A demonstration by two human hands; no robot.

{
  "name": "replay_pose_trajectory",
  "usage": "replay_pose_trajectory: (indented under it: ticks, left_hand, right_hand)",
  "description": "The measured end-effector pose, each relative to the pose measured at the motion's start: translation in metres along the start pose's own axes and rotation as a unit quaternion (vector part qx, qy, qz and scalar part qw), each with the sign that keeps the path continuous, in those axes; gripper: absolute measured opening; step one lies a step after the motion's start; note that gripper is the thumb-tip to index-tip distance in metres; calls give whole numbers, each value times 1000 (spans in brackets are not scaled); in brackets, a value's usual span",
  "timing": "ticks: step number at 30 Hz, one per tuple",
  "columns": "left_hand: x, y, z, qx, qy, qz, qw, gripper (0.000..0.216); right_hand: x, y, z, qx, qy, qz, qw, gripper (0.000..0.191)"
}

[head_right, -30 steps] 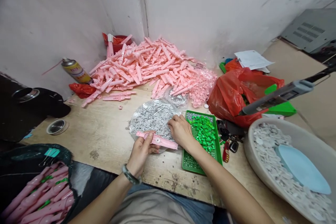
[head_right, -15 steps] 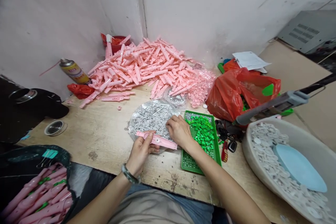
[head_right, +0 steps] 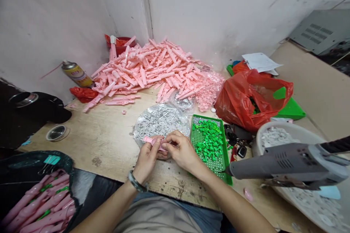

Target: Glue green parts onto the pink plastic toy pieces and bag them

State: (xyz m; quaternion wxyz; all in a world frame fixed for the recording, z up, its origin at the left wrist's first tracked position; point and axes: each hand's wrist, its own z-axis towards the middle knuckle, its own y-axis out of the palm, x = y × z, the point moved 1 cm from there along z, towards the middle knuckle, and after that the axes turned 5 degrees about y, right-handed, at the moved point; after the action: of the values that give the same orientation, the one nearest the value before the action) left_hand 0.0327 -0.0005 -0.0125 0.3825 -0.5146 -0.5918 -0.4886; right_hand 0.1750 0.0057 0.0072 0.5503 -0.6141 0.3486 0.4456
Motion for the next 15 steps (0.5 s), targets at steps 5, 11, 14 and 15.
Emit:
replay_pose_trajectory:
  ticks: [5,11,14,15]
  left_hand:
    - [4,-7,-1,-51,-32,-6,998,47]
    - [15,-14,0,-14,-69,-31,997,44]
    - [23,-16,-2,-1,-115,-83,990,34]
    - [24,-17,-3,-10,-154,-124,980,30]
  right_hand:
    - [5,-2,0,-13,84,-5,996,33]
    - [23,-31,58,-33,-53,-351,934,24]
    - [33,-38,84,-18,-75,-468,880,28]
    - [35,-38,88,-27,-78,-474,877,27]
